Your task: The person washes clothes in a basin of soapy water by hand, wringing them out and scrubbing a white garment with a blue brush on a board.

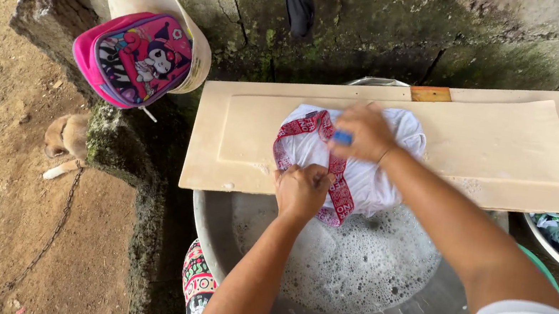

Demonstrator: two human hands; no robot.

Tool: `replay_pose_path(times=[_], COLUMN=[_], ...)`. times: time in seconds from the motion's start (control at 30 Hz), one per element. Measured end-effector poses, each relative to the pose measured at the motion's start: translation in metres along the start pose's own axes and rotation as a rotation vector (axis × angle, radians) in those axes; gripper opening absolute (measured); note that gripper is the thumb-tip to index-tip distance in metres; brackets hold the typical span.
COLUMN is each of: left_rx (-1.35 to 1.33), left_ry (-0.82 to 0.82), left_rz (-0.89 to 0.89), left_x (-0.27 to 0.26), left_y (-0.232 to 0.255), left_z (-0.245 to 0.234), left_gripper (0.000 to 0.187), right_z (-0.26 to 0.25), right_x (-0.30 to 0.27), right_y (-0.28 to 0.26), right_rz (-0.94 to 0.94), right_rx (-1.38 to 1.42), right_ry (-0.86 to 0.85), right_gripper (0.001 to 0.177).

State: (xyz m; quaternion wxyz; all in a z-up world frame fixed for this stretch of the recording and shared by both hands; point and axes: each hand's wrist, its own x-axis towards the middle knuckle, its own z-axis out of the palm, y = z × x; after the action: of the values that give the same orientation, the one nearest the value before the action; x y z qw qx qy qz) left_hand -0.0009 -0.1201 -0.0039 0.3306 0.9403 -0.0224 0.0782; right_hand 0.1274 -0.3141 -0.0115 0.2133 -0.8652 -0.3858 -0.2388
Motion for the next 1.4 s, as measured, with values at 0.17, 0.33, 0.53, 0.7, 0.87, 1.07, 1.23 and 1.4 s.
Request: replay_pose_path(times=[0.17,0.33,0.53,0.7,0.87,1.07,1.23,1.4], left_rx=[-0.043,-0.052,-0.002,-0.065,-0.087,-0.045,-0.066,0.041], left_ry=[0.001,0.01,-0.033,-0.049,-0.028,-0.083,-0.058,-0.035], left_rz=[-0.017,-0.03,-0.029,-0.052,-0.033,-0.054,-0.019,0.031], left_x=[0.0,-0.001,0.0,0.0,-0.001,0.0,0.002,0.0], left_y=[0.004,-0.003,-0.004,0.006,-0.006,-0.008,-0.001,-0.013], left_z=[-0.004,0.003,0.0,-0.008,0.002,-0.002,-0.009,0.0], left_gripper=[0.018,0.018,0.017,0.021,0.018,0.023,0.021,0.012], right_z=[-0.041,-0.005,-0.045,-0.09,-0.04,-0.054,-0.073,-0.019], right_x=[0.016,-0.009,-0.046,-0.045,-0.042,-0.054,-0.046,-0.03], right_y=[0.044,-0.018,0.022,0.033,-0.07,-0.019,-0.007,-0.069], right_rz=[0.516,0.095,0.147,0.39,0.046,0.193,0.252,0.166], right_rx=[-0.369,0.249,-0.191,-0.335,0.072,-0.101,-0.359,0.047], right_ry=[-0.376,-0.059,-0.034,-0.197,-0.136,-0.124,-0.063,-0.037], right_gripper=[0.038,0.044,0.043,0.038,0.043,0.04,0.043,0.041])
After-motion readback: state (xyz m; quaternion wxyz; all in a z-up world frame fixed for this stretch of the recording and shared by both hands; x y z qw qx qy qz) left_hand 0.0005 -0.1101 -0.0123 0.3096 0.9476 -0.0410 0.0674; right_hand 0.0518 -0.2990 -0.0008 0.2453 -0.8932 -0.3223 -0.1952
